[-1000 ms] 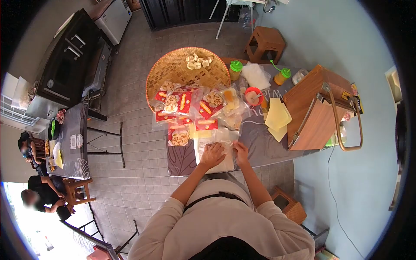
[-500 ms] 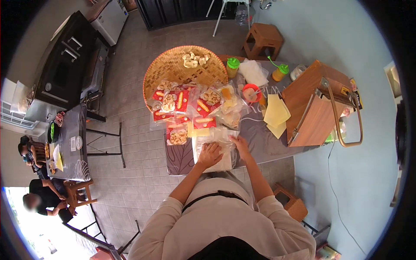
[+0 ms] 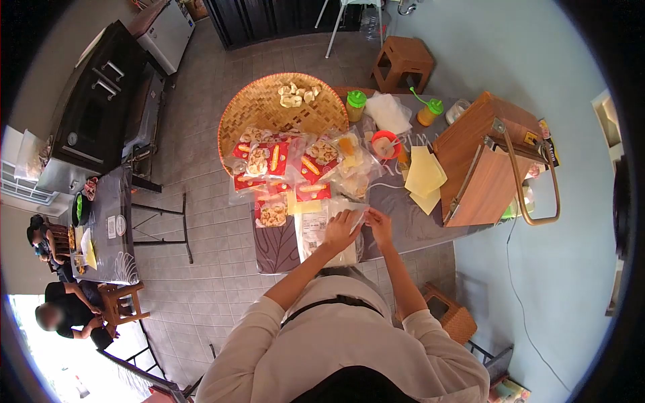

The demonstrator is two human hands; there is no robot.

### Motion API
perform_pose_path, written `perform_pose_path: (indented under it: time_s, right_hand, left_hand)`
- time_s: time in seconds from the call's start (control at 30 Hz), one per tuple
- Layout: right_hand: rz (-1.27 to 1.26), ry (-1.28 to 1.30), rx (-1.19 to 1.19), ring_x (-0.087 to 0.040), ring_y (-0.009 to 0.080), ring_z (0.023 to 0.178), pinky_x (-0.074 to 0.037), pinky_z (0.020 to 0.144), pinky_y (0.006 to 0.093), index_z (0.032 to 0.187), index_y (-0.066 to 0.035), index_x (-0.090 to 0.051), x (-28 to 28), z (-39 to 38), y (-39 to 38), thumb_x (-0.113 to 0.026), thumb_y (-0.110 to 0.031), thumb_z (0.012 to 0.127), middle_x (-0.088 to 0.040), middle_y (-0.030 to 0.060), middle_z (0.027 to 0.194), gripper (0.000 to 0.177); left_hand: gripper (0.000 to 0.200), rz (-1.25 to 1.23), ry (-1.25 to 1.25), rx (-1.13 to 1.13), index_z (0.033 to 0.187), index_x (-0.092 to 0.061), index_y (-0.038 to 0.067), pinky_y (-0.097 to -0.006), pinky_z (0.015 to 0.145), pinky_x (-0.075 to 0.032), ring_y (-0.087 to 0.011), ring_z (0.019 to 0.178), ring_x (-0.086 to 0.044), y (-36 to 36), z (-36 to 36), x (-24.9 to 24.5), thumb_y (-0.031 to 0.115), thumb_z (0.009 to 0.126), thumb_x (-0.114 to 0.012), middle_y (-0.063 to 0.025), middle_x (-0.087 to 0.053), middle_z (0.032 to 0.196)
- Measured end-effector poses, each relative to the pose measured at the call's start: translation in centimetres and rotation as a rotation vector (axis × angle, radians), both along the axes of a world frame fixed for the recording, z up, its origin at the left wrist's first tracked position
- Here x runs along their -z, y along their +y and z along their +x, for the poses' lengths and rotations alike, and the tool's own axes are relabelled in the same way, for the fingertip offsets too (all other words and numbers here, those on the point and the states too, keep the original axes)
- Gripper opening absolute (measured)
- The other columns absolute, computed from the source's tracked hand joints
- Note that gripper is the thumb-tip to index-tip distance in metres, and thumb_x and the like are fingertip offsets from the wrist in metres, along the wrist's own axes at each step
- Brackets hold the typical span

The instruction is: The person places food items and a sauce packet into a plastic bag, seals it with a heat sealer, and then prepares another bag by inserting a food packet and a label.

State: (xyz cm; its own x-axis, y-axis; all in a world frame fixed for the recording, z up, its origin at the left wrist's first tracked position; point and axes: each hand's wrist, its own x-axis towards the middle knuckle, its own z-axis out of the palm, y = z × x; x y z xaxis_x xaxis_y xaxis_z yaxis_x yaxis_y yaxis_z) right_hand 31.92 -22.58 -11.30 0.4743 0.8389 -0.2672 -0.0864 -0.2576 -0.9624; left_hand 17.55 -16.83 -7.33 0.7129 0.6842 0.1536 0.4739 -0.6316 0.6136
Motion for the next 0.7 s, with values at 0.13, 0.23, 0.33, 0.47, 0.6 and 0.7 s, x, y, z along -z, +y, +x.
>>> perform_pose_path:
  time_s: [0.13,0.23,0.33,0.47,0.6,0.7]
  right_hand:
    - [0.071,0.13,0.034,-0.059,0.0128,0.075,-0.049,0.066,0.0243,0.104,0.0,-0.058,0.7,0.0,-0.5,-0.053,-0.017,0.086,-0.062,0.0056,0.088,0.026]
    - [0.071,0.176,0.009,-0.059,0.0133,0.078,-0.049,0.068,0.0254,0.108,-0.001,-0.055,0.3,0.2,-0.7,-0.052,-0.018,0.086,-0.061,0.0063,0.091,0.028]
    - [0.056,0.182,0.006,-0.059,0.0133,0.078,-0.049,0.068,0.0257,0.11,-0.001,-0.055,0.2,0.1,-0.5,-0.052,-0.017,0.086,-0.061,0.0065,0.092,0.029]
    - [0.053,0.2,0.042,-0.059,0.013,0.075,-0.049,0.067,0.025,0.109,-0.001,-0.055,0.2,0.1,-0.4,-0.053,-0.015,0.085,-0.062,0.0063,0.09,0.028]
    - [0.016,0.188,0.04,-0.059,0.0128,0.075,-0.049,0.067,0.0246,0.108,-0.002,-0.056,-0.5,0.2,-0.5,-0.053,-0.014,0.085,-0.062,0.006,0.09,0.026]
    - [0.01,0.19,0.053,-0.06,0.0131,0.074,-0.049,0.065,0.0246,0.108,-0.004,-0.056,-0.7,0.1,-0.4,-0.054,-0.014,0.084,-0.062,0.0054,0.091,0.026]
  left_hand:
    - [0.036,0.057,-0.069,-0.09,0.107,-0.047,0.006,-0.0397,0.06,-0.05,-0.0303,0.073,-0.059,1.0,2.3,-0.2,0.024,0.077,-0.055,-0.0113,-0.049,0.107]
    - [0.033,0.014,-0.031,-0.03,0.106,-0.049,0.009,-0.0383,0.055,-0.051,-0.0305,0.065,-0.061,1.7,2.7,0.3,0.023,0.077,-0.056,-0.0098,-0.051,0.107]
    - [0.029,0.011,-0.052,-0.004,0.104,-0.052,0.012,-0.0377,0.054,-0.051,-0.0295,0.064,-0.061,2.0,2.6,0.1,0.021,0.077,-0.056,-0.0067,-0.053,0.105]
    - [0.027,0.015,-0.026,-0.024,0.102,-0.054,0.014,-0.038,0.054,-0.051,-0.0286,0.063,-0.061,2.2,2.5,-0.1,0.02,0.076,-0.058,-0.0037,-0.054,0.103]
    - [0.029,0.038,-0.005,-0.029,0.102,-0.054,0.014,-0.0378,0.053,-0.051,-0.0285,0.062,-0.061,2.2,2.6,-0.2,0.02,0.074,-0.06,-0.0035,-0.055,0.102]
    - [0.029,0.052,-0.019,-0.039,0.101,-0.054,0.013,-0.0372,0.052,-0.051,-0.028,0.062,-0.061,2.4,2.6,0.3,0.019,0.073,-0.061,-0.003,-0.055,0.101]
